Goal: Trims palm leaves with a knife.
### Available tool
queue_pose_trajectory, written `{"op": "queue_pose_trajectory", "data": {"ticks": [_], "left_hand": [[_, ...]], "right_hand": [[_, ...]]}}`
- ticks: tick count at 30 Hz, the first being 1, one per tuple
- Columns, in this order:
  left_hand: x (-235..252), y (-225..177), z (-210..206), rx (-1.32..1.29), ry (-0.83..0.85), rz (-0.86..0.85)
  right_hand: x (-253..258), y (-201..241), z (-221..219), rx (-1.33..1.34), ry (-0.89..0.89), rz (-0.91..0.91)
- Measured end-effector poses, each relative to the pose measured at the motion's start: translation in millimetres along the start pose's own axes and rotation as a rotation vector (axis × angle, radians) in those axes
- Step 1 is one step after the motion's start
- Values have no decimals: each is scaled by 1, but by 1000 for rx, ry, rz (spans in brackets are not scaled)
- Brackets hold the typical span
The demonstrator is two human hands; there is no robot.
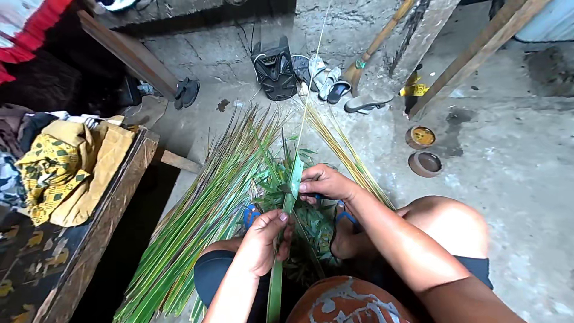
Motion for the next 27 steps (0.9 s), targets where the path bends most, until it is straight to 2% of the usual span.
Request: {"op": "queue_pose_trajectory", "data": {"ticks": [4,8,12,14,17,21,27], "left_hand": [[-6,-3,10,41,-40,-51],[-15,0,20,42,-93,-93],[-26,7,28,44,-154,-78],[-30,11,32,53,-188,-88],[-29,10,41,118,-222,-161],[-21,8,39,214,-244,-192],[-20,7,21,287,-230,-173]], "right_hand": [[18,-1,11,-23,-41,4],[33,-5,23,8,-85,-92],[43,-16,38,111,-269,-167],[43,-20,41,143,-295,-196],[35,-23,20,94,-196,-243],[18,-21,-31,82,-20,-223],[4,-14,-43,96,-5,-121]]}}
Point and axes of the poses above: each hand's wrist, its own x-axis towards the middle knuckle, its own z-axis out of the back of the hand, y = z × x, the point moved 7 cm from there along x, towards the middle knuckle, and after that the axes turned 7 degrees about -x, right-handed, at the moved point
